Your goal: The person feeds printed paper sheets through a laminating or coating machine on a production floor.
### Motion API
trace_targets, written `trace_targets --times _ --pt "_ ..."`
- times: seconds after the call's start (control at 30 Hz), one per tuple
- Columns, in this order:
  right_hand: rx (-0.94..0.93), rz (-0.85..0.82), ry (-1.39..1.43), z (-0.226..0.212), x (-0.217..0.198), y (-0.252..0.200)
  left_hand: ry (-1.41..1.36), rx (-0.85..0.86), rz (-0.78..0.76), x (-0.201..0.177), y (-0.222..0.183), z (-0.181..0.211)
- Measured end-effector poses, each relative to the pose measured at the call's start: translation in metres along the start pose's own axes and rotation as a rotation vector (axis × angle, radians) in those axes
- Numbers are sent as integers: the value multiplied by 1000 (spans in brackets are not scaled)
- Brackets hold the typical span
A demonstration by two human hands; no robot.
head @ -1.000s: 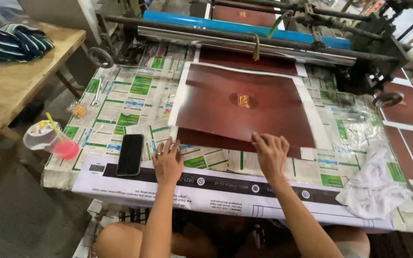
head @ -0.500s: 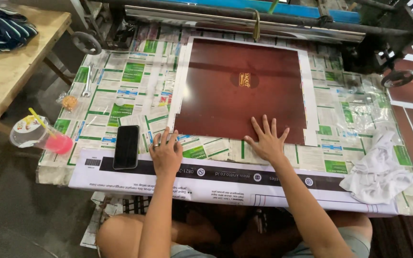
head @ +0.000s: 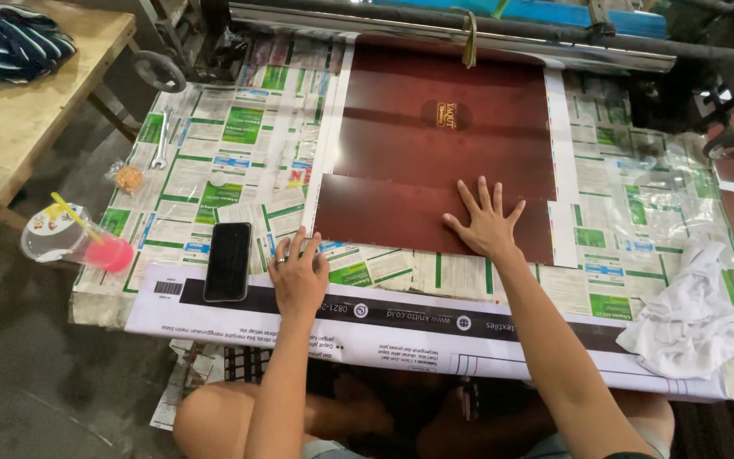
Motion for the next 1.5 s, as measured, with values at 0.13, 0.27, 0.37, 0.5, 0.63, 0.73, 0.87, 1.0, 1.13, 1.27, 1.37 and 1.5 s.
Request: trace_targets --times 0.13,0.27,0.37,0.5,0.63,0.73,0.87,1.0,1.13,1.27,1.37,1.5 --pt "-1 -5 10 2 -4 12 -4 7 13 0 -1 1" --pt "-14 -12 24 5 -3 31 3 0 19 2 -1 1" --pt "-15 -18 27 9 -3 49 10 -4 24 1 0 1" --pt "-9 -37 37 13 -1 72 12 -7 21 4 1 -1" --pt "-16 -21 49 1 4 49 0 -5 36 0 1 1" --pt "-107 3 38 -14 1 0 -14 -24 41 -1 3 4" --pt "-281 38 7 -14 2 -62 10 -34 27 -5 5 3" --pt "-283 72 -51 -23 -32 -84 18 -50 -11 11 -2 -6" --pt "-415 -17 -84 -15 -35 -57 -33 -56 78 1 3 -9" --pt "-253 242 106 -29 -115 -75 -122 -69 101 6 -3 -13" --pt "-76 432 132 -29 -97 -93 -93 -24 89 6 -5 -8" --pt "-133 231 12 -47 -31 -117 -66 -29 91 -1 0 -5"
Point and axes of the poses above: each hand's wrist, its own y-axis towards the middle knuckle, its own x-axis out of the palm, z = x × y, the point moved 4 cm from there along y, towards the middle knuckle, and after that the axes turned 9 degrees about z, right-handed, at the moved point
